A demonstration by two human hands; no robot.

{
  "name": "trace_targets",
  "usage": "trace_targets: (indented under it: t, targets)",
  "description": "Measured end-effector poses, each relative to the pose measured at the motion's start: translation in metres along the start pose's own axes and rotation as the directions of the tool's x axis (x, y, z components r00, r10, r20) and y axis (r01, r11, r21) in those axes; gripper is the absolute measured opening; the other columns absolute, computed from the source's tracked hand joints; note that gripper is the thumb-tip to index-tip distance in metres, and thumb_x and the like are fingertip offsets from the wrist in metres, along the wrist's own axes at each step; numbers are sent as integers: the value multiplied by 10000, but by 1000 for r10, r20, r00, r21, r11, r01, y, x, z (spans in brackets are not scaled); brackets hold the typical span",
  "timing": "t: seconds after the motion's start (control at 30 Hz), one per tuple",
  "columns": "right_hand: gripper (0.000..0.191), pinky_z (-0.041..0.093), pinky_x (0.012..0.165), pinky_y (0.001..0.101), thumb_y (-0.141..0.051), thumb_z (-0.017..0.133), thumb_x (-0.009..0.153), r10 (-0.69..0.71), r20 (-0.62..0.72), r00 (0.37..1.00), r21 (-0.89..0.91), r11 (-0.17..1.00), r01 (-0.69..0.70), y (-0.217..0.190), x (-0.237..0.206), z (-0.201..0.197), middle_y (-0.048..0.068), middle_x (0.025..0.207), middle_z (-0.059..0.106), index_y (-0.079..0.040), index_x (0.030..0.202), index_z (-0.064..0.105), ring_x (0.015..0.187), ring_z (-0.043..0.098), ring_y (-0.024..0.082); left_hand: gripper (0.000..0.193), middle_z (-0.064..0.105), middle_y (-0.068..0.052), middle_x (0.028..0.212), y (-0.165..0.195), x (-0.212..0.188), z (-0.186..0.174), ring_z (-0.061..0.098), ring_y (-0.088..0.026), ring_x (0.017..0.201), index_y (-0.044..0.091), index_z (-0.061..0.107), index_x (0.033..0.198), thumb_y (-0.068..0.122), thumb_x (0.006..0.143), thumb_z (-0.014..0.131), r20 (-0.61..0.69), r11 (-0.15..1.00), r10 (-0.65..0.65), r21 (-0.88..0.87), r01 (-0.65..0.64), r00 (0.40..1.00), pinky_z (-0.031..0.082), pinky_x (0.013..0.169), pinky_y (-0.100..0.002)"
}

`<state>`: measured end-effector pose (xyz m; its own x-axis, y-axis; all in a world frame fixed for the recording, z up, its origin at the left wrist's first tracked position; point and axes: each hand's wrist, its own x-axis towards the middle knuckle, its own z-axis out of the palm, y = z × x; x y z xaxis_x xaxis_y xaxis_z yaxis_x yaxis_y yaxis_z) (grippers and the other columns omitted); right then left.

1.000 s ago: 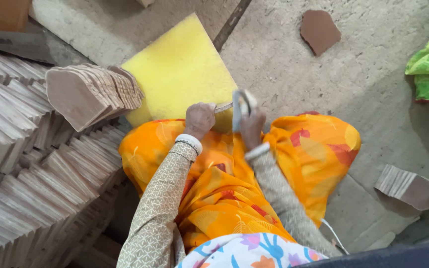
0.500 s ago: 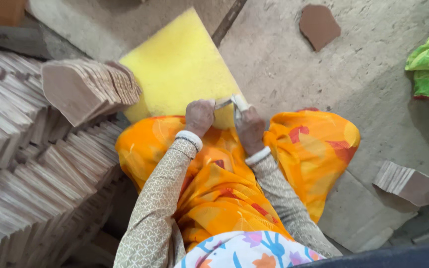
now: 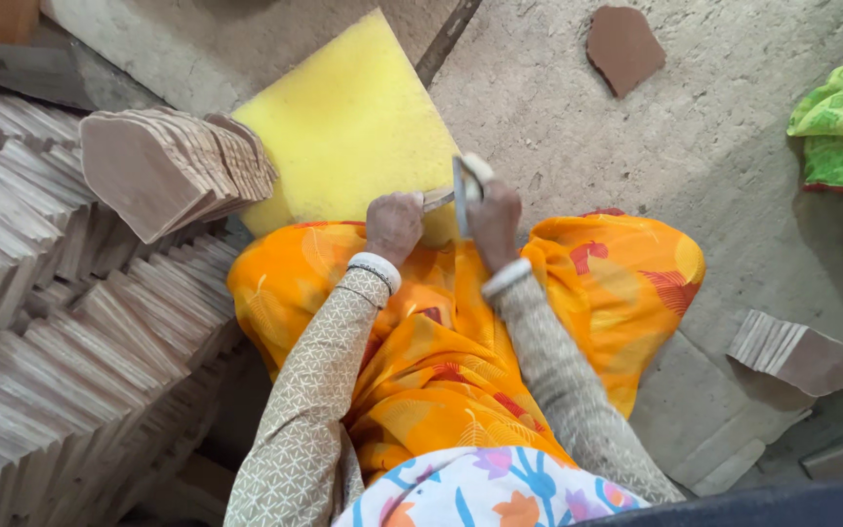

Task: The person sits on the floor and smooths small shaped wooden pieces one at a time, rubbing each piece against a sanding block resting on a yellow foam pad. Sanded pieces are set on the floor beside them and new pieces are taken from a nearby stack.

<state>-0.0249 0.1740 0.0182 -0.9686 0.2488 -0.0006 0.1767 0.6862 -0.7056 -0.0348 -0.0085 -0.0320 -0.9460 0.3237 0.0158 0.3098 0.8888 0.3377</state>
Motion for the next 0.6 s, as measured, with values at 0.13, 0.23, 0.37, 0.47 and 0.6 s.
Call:
trace_targets:
  t: [0.13, 0.23, 0.37, 0.47, 0.6]
  targets:
    - [265, 565, 687, 394, -160, 666, 1002, -88, -112, 990, 194, 975, 108, 2, 15, 14, 211, 950, 754, -60, 1241, 719, 786, 738, 314, 143, 674, -130, 657, -4, 4, 4, 683, -322, 637, 131, 684, 719, 140, 838, 607, -68, 999, 38, 3, -38, 997, 552, 614, -451]
    - [289, 551, 698, 360, -188, 679, 999, 86, -95, 992, 344, 938, -49, 10, -15, 18, 172, 963, 757, -22, 1234, 708, 801, 726, 220, 193, 679, -134, 656, -5, 7, -2, 680, -329, 624, 148, 690, 685, 161, 861, 612, -70, 1000, -9, 0, 9, 998, 548, 606, -456]
    - [247, 519, 726, 298, -203, 681, 1041, 149, 20, 989, 561, 817, -134, 46, -53, 10, 48, 971, 723, 5, 1165, 726, 847, 618, 129, 212, 707, -154, 707, 3, -7, -29, 696, -353, 661, 133, 750, 762, 272, 901, 672, -45, 986, -95, -142, 88, 994, 545, 619, -472]
    - [268, 492, 686, 255, -252, 638, 1079, 322, 115, 940, 774, 563, -288, 80, -37, -1, -15, 951, 698, -10, 1157, 723, 804, 578, 82, 270, 744, -170, 837, 16, -17, -57, 724, -356, 755, 89, 783, 954, 348, 887, 745, -145, 925, -84, -380, 23, 986, 569, 670, -451]
    - [272, 560, 874, 203, -204, 593, 1057, 293, 234, 927, 905, 283, -318, 87, -14, -12, -49, 1094, 738, -31, 1245, 686, 968, 673, 35, 342, 763, -179, 1067, 36, -24, -80, 746, -333, 935, 81, 742, 1170, 322, 928, 769, -196, 844, -25, -529, -84, 980, 594, 812, -410]
